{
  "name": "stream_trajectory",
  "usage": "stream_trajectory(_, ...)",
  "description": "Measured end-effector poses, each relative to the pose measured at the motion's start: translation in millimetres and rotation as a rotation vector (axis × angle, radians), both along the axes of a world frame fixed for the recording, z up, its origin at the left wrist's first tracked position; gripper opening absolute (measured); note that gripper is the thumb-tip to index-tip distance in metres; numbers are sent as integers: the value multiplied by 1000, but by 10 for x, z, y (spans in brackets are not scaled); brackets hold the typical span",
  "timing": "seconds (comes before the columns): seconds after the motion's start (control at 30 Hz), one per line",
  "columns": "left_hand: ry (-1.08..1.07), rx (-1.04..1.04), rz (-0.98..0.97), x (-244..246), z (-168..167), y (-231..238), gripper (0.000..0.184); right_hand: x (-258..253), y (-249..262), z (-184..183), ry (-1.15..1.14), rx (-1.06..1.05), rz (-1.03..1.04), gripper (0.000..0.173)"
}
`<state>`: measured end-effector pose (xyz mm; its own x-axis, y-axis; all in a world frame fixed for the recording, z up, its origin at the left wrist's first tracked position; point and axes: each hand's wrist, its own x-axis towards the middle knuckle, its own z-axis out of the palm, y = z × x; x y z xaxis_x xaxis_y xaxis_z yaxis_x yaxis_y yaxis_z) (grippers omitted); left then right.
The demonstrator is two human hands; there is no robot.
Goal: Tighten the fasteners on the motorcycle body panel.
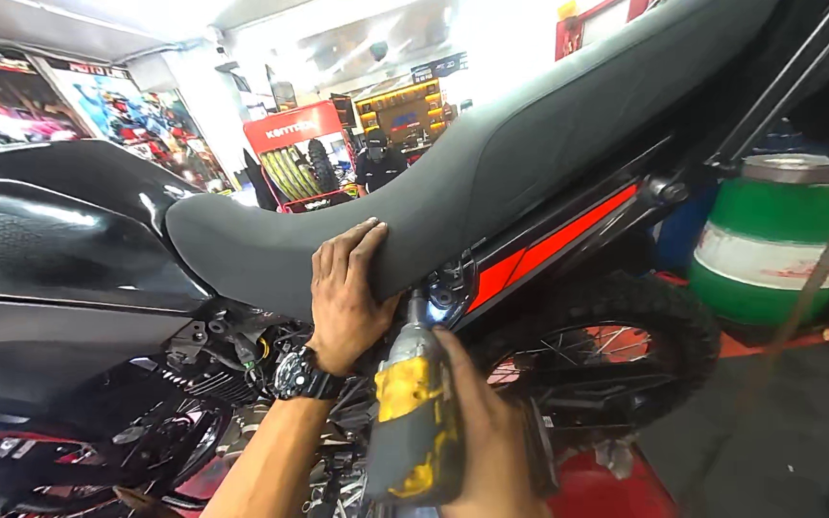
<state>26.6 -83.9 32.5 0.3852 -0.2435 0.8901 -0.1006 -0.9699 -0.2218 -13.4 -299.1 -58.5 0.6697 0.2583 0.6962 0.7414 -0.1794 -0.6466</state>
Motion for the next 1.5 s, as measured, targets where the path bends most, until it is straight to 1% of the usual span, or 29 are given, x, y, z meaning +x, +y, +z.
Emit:
stream_trajectory(0.1, 1, 15, -4, -31, 9, -7, 80, -72, 64, 21, 100, 89, 69, 96)
stream_trajectory(0.23, -6, 2, -16, -26, 10, -19, 81, -146, 166, -31, 220, 361, 234, 95)
stream_trajectory(0.3, -21, 13, -21, -15, 0, -2, 81, -169, 200, -55, 215, 432, 257, 95)
stream_trajectory(0.33, -31, 18, -21, -7, 1, 3, 80, -165, 181, -39, 204, 396, 233, 94)
stream_trajectory(0.37, -41, 20, -19, 1, -2, 3, 79, -157, 125, 15, 196, 299, 189, 93)
stream_trajectory(0.43, -72, 22, -22, 22, -3, 1, 75, -111, -9, 192, 99, 4, 34, 88)
stream_trajectory(0.5, -90, 30, -20, 37, -4, 4, 74, -43, -111, 331, -42, -232, -103, 79)
stream_trajectory(0.57, -89, 28, -15, 42, -13, 0, 74, 20, -220, 431, -119, -345, -156, 69)
stream_trajectory(0.63, -93, 30, -9, 42, -14, -10, 74, 76, -291, 466, -128, -347, -135, 69)
stream_trajectory(0.7, -90, 26, -8, 30, -20, -20, 75, 101, -300, 430, -108, -306, -96, 71)
stream_trajectory(0.83, -94, 28, -11, 31, -22, -24, 74, 85, -199, 341, -140, -276, -135, 71)
stream_trajectory(0.93, -100, 34, -33, 34, -18, -16, 72, 95, -191, 340, -141, -279, -133, 77)
stream_trajectory(1.0, -112, 38, -43, 33, -16, -20, 72, 101, -203, 338, -113, -243, -107, 83)
stream_trajectory(1.17, -114, 39, -33, 19, -14, -41, 71, 69, -107, 223, -131, -194, -135, 80)
stream_trajectory(1.23, -114, 36, -34, 23, -15, -35, 72, 48, -79, 224, -127, -213, -157, 83)
stream_trajectory(1.3, -113, 32, -27, 31, -12, -34, 73, 43, -69, 224, -106, -212, -136, 88)
stream_trajectory(1.4, -118, 36, -20, 39, -6, -33, 72, 48, -54, 189, -63, -148, -82, 95)
stream_trajectory(1.5, -122, 29, -22, 32, -10, -34, 70, 40, -37, 147, -52, -86, -65, 94)
